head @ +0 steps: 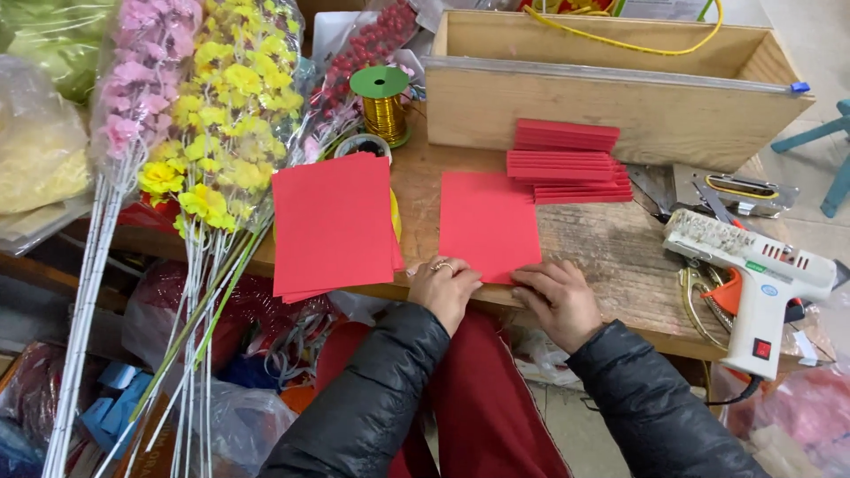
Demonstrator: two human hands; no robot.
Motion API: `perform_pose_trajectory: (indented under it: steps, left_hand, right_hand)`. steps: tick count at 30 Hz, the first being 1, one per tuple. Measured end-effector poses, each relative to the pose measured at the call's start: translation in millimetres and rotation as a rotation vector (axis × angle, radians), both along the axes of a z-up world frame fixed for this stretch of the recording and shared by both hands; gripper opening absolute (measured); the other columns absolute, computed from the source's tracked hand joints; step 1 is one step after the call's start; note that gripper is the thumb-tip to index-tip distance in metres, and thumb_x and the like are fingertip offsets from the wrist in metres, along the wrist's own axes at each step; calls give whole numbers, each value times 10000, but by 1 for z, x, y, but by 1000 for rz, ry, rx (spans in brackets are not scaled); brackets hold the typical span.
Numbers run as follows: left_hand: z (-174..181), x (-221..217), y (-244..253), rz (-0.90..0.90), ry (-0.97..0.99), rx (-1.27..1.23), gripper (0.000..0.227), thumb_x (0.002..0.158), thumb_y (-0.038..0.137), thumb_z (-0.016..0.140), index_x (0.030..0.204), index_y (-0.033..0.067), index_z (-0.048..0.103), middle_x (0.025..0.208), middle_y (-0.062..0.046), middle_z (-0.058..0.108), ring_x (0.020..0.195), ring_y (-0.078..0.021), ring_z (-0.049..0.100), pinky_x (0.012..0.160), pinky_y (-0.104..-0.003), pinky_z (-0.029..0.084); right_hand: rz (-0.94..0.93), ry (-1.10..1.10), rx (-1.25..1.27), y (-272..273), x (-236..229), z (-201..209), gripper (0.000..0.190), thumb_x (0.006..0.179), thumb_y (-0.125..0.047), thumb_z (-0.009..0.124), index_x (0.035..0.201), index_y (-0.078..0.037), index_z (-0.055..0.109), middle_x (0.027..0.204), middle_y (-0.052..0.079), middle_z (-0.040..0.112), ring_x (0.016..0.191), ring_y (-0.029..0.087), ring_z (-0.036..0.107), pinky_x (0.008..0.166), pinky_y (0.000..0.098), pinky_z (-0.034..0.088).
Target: Folding red paper sheets into accordion-style pleats to create decorations.
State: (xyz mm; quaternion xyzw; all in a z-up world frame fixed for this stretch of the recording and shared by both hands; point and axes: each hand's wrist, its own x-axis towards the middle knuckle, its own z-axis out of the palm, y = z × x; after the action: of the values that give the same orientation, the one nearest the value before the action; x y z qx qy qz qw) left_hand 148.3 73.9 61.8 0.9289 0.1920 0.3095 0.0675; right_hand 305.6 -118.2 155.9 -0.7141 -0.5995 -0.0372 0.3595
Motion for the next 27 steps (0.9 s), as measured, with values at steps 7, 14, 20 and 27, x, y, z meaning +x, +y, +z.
perform_pose_trajectory:
  steps: [7, 14, 20, 27]
  left_hand:
    - [22, -3, -8, 52, 36, -70, 246, 1008, 559, 572, 986, 385, 743, 933, 98, 639, 1026, -189, 661, 850, -400, 583]
    - [78, -14, -57, -5, -117, 149, 414, 1050, 398, 565, 1357, 131, 639, 1295, -172, 617, 1315, -413, 544, 1052, -580, 411]
    - [92, -26, -87, -73, 123, 16, 808, 1085, 612, 333, 1602, -8, 350, 1679, -272, 296, 1586, -478, 165, 1281, -634, 56]
    - [75, -21, -86, -31, 268, -26, 964, 1014, 758, 215, 1648, 35, 265, 1714, -228, 241, 1590, -483, 142, 1302, -604, 26]
  right_hand:
    - [-54, 79, -154, 15, 17, -2, 164, 986, -378, 734, 1069, -264, 819, 1052, -51, 717, 1066, 220, 654, 954, 418, 516]
    - [-55, 357, -287, 31, 22, 20, 155, 947, -253, 773, 1061, -171, 839, 1002, 111, 754, 1027, 358, 713, 890, 485, 559]
    - [-71, 442, -273, 30, 14, 29, 164, 974, -221, 753, 1095, -150, 839, 981, 127, 744, 1013, 378, 711, 884, 473, 557]
    - [-195, -295, -5, 0, -13, -8, 374, 1013, -385, 662, 1377, -317, 712, 1350, -42, 677, 1306, 263, 581, 1063, 404, 427]
